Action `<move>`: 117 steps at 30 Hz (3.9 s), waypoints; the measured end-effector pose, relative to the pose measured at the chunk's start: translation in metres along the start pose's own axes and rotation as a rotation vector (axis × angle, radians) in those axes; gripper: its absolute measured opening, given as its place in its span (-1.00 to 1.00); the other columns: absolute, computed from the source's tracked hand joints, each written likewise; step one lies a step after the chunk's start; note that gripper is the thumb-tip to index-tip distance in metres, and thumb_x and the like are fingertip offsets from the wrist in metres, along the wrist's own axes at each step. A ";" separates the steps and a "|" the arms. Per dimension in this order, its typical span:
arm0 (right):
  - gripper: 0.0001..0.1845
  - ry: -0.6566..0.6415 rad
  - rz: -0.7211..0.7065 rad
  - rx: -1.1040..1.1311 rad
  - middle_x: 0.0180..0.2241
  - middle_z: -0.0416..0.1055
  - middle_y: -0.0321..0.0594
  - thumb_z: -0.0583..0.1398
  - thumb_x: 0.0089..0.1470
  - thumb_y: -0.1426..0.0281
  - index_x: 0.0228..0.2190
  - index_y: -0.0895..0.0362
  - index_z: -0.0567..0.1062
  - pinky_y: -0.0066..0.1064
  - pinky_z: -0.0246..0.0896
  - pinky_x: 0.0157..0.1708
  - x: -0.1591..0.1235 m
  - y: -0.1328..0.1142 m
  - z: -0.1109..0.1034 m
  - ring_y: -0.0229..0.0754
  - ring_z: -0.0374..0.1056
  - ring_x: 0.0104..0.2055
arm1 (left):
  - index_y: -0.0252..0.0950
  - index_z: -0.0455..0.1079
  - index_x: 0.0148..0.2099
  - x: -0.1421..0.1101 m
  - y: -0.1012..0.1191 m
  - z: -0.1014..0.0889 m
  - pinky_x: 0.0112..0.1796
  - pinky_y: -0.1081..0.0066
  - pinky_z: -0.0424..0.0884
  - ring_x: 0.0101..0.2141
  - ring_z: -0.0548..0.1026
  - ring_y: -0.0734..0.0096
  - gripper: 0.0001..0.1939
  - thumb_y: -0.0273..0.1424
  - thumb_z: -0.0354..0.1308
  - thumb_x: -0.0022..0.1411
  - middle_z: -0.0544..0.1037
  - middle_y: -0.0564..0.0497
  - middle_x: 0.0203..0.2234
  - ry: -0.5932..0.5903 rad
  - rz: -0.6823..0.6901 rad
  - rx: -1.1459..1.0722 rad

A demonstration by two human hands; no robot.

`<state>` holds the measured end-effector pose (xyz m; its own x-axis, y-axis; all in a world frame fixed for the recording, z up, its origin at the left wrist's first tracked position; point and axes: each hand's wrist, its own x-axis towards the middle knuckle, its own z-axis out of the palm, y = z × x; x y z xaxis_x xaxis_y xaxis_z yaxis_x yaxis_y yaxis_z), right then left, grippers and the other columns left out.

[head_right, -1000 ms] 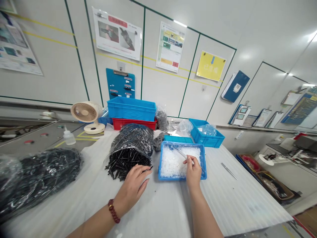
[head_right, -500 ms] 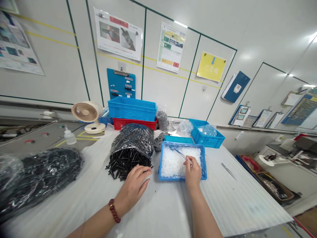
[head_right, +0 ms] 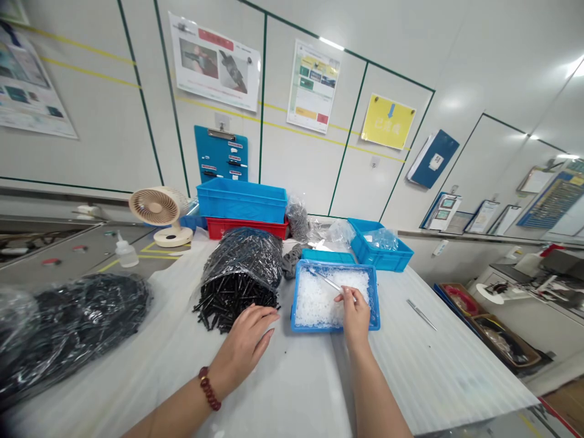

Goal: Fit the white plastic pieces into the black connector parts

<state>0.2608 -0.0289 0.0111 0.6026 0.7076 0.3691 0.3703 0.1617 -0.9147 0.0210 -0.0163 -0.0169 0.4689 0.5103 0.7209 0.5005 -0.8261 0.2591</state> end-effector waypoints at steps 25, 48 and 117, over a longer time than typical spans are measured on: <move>-0.70 -0.539 -0.135 -0.065 -0.76 0.17 -0.40 0.05 0.03 0.18 -0.57 0.11 0.34 -0.48 0.01 -0.59 -0.025 -0.026 -0.001 -0.32 0.07 -0.66 | -0.28 0.32 -0.41 -0.001 -0.012 0.008 -0.20 0.32 0.26 -0.50 0.33 0.45 -0.72 -0.31 -0.08 0.31 0.40 0.11 -0.60 -0.175 -0.041 0.017; -0.73 -0.653 -0.460 -0.173 -0.58 0.36 -0.29 0.02 0.10 0.24 -0.53 0.08 0.37 -0.46 0.11 -0.49 -0.064 -0.024 0.028 -0.26 0.26 -0.53 | -0.31 0.29 -0.24 0.002 0.012 0.002 -0.03 0.14 0.21 -0.32 0.38 0.35 -0.86 -0.39 -0.06 0.28 0.44 0.03 -0.45 -0.175 0.046 -0.009; -0.53 0.052 -0.630 -0.734 -0.55 0.39 -0.22 -0.10 0.17 0.12 -0.45 0.12 0.46 -0.47 0.03 -0.51 -0.009 -0.034 -0.014 -0.26 0.27 -0.53 | -0.30 0.35 -0.16 -0.001 -0.010 0.013 -0.08 0.09 0.29 -0.19 0.34 0.26 -0.70 -0.61 -0.13 0.16 0.41 -0.09 -0.24 0.001 -0.007 -0.075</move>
<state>0.2531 -0.0504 0.0412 0.1668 0.6037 0.7796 0.9746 0.0187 -0.2231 0.0252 -0.0054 -0.0283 0.4649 0.5163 0.7192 0.4479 -0.8379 0.3120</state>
